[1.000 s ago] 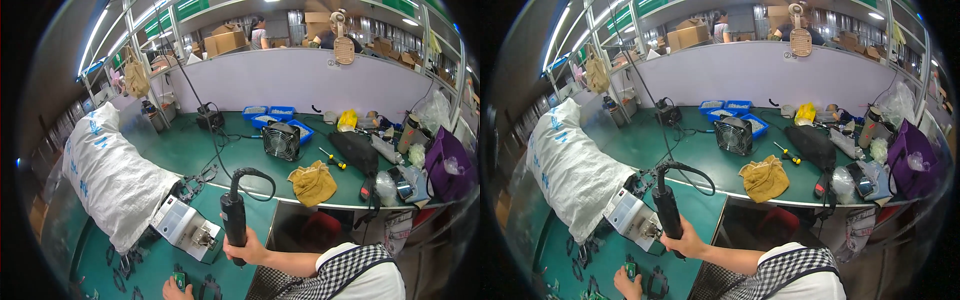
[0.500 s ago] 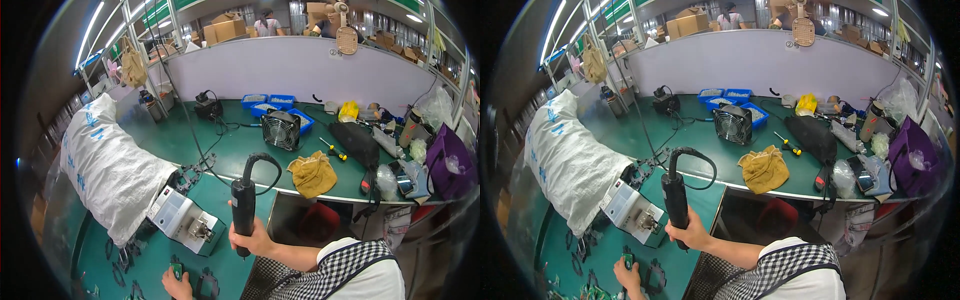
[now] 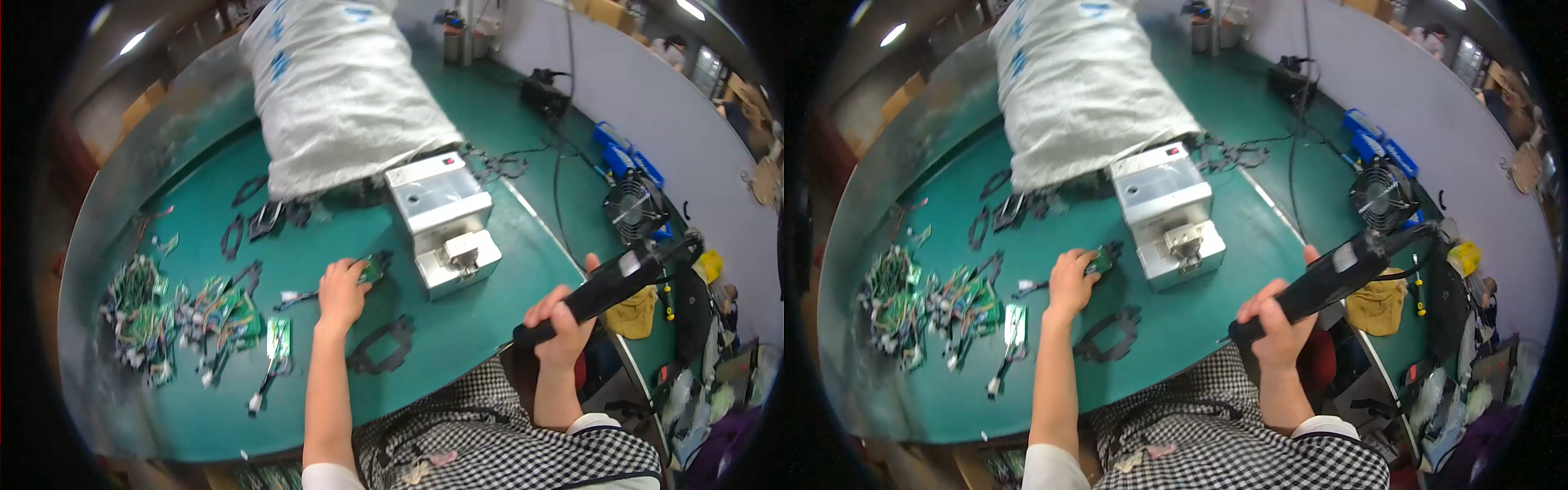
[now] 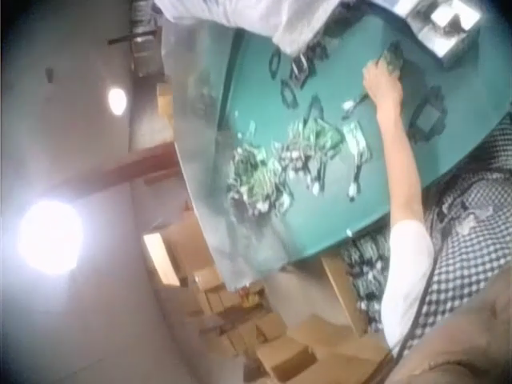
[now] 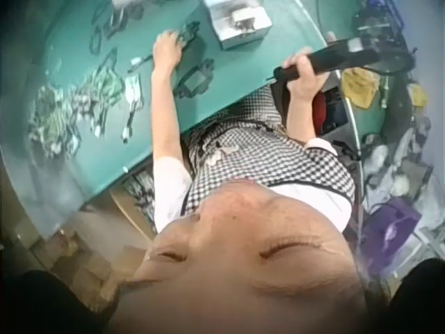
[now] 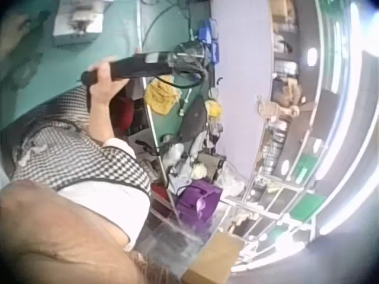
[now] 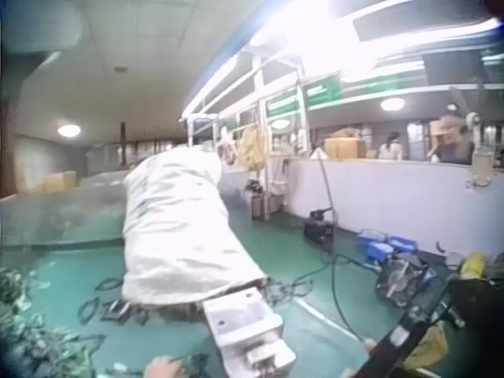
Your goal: The person attaches a plastic bracket to a printed circuit board using an electric screwdriver to drive screws from a parts bin into the bracket, securing it to the board.
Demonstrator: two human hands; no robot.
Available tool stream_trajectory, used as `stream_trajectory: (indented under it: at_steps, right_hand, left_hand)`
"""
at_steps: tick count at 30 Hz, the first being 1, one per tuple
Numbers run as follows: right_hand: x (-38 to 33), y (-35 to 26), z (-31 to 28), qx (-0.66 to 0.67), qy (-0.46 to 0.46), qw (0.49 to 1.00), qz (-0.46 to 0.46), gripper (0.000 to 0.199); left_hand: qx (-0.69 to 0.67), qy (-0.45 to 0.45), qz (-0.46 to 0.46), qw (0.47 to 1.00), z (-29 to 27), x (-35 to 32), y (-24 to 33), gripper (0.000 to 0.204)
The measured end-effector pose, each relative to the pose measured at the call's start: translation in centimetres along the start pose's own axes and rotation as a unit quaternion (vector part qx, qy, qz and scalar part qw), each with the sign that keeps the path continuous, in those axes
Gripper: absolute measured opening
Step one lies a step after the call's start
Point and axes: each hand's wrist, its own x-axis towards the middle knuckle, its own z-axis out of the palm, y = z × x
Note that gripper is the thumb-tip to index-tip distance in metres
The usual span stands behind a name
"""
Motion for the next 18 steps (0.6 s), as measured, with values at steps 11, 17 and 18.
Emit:
stream_trajectory:
  at_steps: [11,17,18]
  right_hand:
    - [-1.1,0.2,1.7,-0.003,-0.016,0.999,0.044,0.076]
    - [-1.8,-0.8,1.3,0.084,-0.048,0.995,-0.011,0.076]
    - [-1.8,-1.0,1.3,0.078,-0.052,0.995,-0.020,0.076]
  left_hand:
    - [0.010,0.064,-0.032,0.997,0.1,-3.8,-2.4,0.043]
    - [-0.038,0.007,-0.001,0.999,0.0,-2.6,-1.3,0.045]
    - [-0.037,0.010,0.003,0.999,-0.2,-2.2,-1.0,0.046]
